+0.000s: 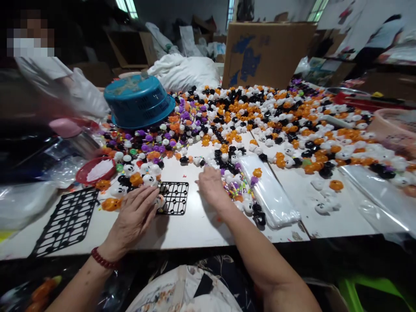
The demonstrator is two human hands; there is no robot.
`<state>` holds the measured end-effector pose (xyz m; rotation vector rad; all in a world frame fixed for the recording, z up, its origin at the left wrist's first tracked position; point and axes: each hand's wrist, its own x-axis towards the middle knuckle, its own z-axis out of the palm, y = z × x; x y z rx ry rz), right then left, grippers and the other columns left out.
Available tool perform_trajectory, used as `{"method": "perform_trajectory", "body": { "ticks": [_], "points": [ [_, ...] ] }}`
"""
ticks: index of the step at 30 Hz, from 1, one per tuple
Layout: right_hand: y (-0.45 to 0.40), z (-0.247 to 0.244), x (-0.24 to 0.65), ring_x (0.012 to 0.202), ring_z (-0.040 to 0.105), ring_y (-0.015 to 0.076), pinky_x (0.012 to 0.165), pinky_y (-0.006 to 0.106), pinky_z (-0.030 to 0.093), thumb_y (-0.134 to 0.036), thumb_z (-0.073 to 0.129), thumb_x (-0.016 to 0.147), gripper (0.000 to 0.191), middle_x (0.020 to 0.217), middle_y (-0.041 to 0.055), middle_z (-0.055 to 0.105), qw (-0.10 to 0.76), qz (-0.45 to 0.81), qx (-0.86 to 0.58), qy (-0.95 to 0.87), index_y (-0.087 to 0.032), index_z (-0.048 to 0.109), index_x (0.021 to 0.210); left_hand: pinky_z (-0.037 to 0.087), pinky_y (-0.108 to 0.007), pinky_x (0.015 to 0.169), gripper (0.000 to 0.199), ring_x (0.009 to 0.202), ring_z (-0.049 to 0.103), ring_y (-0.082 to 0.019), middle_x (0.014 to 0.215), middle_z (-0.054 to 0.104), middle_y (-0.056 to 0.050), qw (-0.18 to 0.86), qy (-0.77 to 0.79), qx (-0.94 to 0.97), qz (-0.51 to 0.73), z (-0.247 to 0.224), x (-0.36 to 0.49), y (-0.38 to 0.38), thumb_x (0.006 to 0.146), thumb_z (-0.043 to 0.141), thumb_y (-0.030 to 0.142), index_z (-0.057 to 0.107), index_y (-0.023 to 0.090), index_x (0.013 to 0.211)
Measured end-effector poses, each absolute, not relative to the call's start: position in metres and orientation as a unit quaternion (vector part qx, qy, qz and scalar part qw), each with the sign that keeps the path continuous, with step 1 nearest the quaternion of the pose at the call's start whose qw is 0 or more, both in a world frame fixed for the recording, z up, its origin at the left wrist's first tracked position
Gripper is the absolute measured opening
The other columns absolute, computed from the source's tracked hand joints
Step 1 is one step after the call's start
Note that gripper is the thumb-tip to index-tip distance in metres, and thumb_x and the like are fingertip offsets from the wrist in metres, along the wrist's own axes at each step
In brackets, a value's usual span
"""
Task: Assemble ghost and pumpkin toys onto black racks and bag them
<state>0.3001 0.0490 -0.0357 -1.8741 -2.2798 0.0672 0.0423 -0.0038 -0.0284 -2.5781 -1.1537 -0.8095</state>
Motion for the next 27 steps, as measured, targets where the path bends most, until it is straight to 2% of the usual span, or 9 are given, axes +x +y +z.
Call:
{"method": "perform_trajectory", "body": {
  "ticks": [4,9,12,15,19,23,27],
  "points": [
    [0.058,-0.053,0.329,0.102,0.052,0.0311,0.091,0.046,0.037,-0.027,0.062,0.088,0.02,0.104,0.0186,0.062,0.052,-0.006,-0.674,-0.737,-0.01,0.072,0.091,0.039,-0.05,0.11,0.054,0.13,0.049,-0.028,0.134,0.061,-0.01,0.101,-0.385,-0.874,-0.279,-0.029,0.042,-0.003,0.091,0.057,0.018,0.044,0.023,0.143],
    [0.059,-0.054,0.327,0.088,0.058,0.0231,0.081,0.034,0.04,-0.026,0.053,0.093,0.025,0.099,0.0162,0.064,0.08,0.049,-0.686,-0.721,-0.01,0.072,0.086,0.04,-0.049,0.11,0.055,0.13,0.05,-0.028,0.135,0.061,-0.01,0.093,-0.386,-0.873,-0.282,-0.029,0.042,-0.004,0.09,0.057,0.017,0.043,0.024,0.144],
    [0.055,-0.046,0.323,0.08,0.06,0.0171,0.072,0.027,0.04,-0.031,0.045,0.098,0.032,0.089,0.0075,0.067,0.156,0.132,-0.659,-0.724,-0.016,0.07,0.087,0.04,-0.048,0.11,0.055,0.13,0.05,-0.027,0.136,0.06,-0.009,0.095,-0.388,-0.874,-0.276,-0.026,0.043,-0.006,0.091,0.056,0.017,0.044,0.023,0.144],
    [0.051,-0.046,0.313,0.068,0.057,0.0144,0.064,0.025,0.04,-0.036,0.043,0.097,0.032,0.071,0.0006,0.064,0.261,0.302,-0.608,-0.686,-0.019,0.066,0.081,0.04,-0.047,0.11,0.053,0.131,0.049,-0.027,0.136,0.06,-0.01,0.097,-0.393,-0.874,-0.269,-0.025,0.043,-0.007,0.091,0.055,0.016,0.044,0.022,0.143],
    [0.048,-0.063,0.292,0.058,0.053,0.0121,0.058,0.025,0.042,-0.043,0.05,0.089,0.027,0.072,-0.0007,0.063,0.34,0.513,-0.53,-0.584,-0.019,0.061,0.083,0.038,-0.047,0.11,0.051,0.132,0.049,-0.026,0.136,0.06,-0.01,0.089,-0.401,-0.874,-0.259,-0.025,0.043,-0.008,0.092,0.054,0.017,0.046,0.022,0.142],
    [0.046,-0.082,0.267,0.056,0.047,0.0101,0.056,0.024,0.04,-0.043,0.071,0.071,0.03,0.067,-0.0036,0.058,0.392,0.56,-0.492,-0.539,-0.018,0.057,0.079,0.037,-0.047,0.112,0.049,0.133,0.048,-0.026,0.137,0.059,-0.01,0.086,-0.402,-0.876,-0.251,-0.025,0.043,-0.008,0.092,0.054,0.018,0.048,0.02,0.14],
    [0.049,-0.094,0.243,0.066,0.054,0.0124,0.065,0.026,0.045,-0.038,0.072,0.068,0.028,0.074,-0.0005,0.063,0.42,0.566,-0.484,-0.518,-0.016,0.064,0.084,0.038,-0.047,0.111,0.05,0.132,0.048,-0.026,0.136,0.06,-0.011,0.08,-0.398,-0.878,-0.255,-0.023,0.043,-0.007,0.092,0.054,0.018,0.047,0.02,0.141]
  ]
}}
